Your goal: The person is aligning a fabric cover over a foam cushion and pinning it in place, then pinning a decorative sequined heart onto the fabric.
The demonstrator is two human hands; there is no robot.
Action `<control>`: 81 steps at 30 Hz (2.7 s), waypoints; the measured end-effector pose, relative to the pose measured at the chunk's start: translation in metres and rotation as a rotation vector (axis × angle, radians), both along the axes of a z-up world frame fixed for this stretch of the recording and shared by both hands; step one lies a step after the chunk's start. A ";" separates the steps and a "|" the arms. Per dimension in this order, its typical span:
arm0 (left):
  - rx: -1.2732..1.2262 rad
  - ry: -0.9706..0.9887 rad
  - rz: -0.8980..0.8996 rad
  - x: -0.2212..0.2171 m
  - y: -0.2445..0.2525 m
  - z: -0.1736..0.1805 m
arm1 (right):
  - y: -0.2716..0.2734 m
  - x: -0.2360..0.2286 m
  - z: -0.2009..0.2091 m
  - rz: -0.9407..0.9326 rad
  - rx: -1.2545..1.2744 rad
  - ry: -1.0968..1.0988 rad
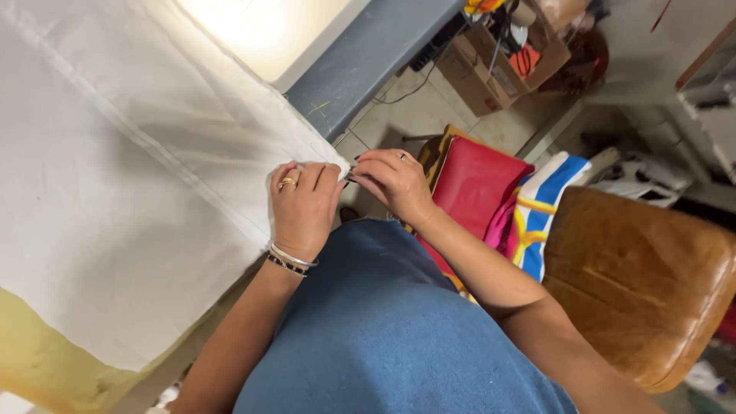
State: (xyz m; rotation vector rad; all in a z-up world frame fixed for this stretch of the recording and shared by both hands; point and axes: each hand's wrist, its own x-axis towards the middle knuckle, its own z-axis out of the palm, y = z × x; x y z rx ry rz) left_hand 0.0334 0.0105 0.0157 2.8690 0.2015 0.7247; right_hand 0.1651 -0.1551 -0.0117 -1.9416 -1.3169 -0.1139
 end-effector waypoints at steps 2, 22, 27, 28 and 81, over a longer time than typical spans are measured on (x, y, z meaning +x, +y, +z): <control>-0.008 0.029 -0.022 0.001 0.002 0.006 | -0.004 0.001 -0.017 -0.009 0.048 0.028; 0.054 0.117 -0.090 0.028 0.010 0.013 | 0.014 -0.013 -0.029 -0.034 0.283 0.193; -0.041 0.162 -0.091 0.024 0.012 0.005 | 0.017 -0.014 -0.046 -0.064 0.292 0.256; -0.041 0.177 -0.091 0.024 0.012 0.006 | 0.019 -0.015 -0.050 -0.078 0.317 0.315; 0.053 0.035 0.003 0.014 -0.002 -0.006 | 0.028 0.054 0.066 0.352 -0.161 0.485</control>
